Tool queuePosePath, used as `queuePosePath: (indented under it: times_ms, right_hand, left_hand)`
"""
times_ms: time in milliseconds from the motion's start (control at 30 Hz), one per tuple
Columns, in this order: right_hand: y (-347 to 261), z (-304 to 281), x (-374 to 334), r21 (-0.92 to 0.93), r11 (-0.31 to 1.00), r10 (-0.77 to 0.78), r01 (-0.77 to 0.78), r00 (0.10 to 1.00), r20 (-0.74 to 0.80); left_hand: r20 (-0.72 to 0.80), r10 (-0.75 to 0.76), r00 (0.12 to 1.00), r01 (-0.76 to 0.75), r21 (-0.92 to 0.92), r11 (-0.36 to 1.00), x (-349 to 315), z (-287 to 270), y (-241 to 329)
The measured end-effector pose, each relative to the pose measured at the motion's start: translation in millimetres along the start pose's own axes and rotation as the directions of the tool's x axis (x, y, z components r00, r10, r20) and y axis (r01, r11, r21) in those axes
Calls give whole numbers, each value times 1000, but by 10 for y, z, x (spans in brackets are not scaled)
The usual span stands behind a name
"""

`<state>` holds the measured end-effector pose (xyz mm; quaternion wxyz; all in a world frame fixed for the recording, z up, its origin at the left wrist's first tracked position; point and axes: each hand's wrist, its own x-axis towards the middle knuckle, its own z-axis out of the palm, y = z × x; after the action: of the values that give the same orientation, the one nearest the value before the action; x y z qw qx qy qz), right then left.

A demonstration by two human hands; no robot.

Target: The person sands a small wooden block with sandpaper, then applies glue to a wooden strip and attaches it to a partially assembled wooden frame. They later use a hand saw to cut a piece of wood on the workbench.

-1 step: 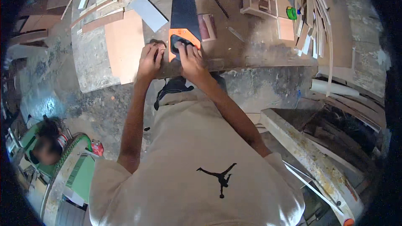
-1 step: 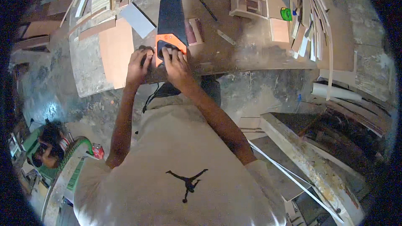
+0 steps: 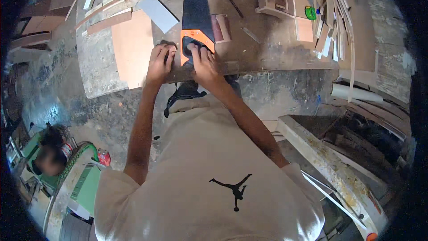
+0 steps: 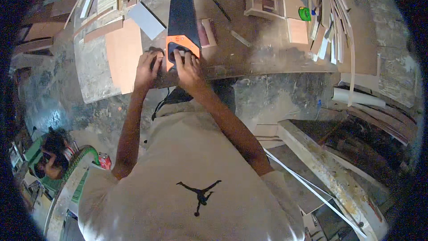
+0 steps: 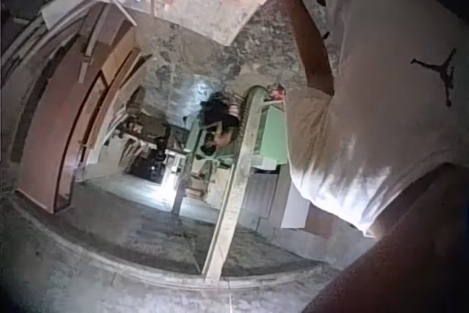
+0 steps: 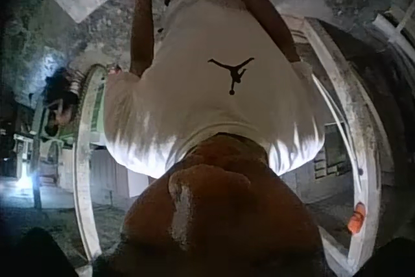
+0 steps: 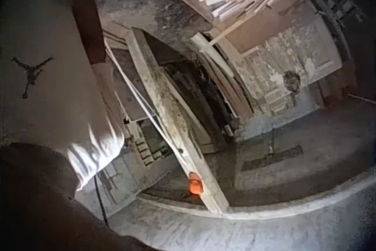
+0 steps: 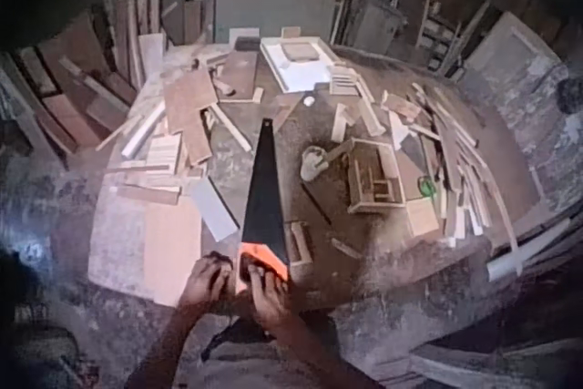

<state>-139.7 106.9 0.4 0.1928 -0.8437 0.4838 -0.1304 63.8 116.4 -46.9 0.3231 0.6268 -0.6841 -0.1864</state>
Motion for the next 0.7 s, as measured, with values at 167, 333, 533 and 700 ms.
queuePosePath:
  times_ms: [167,333,533,700]
  right_hand:
    - [-31,-274,-244,110,994,20,-30,996,91]
    - [-82,-367,-498,487,873,134,-12,967,-216]
    - [-135,-561,-811,609,790,331,-63,881,-338]
    - [-149,-214,-1419,530,847,293,51,786,-544]
  left_hand:
    - [45,113,993,-112,-31,993,41,48,195]
    - [30,200,979,-196,-94,976,-134,342,387]
    - [-41,100,994,-101,-26,995,-262,416,604]
    - [-16,60,998,-60,14,998,-275,473,568]
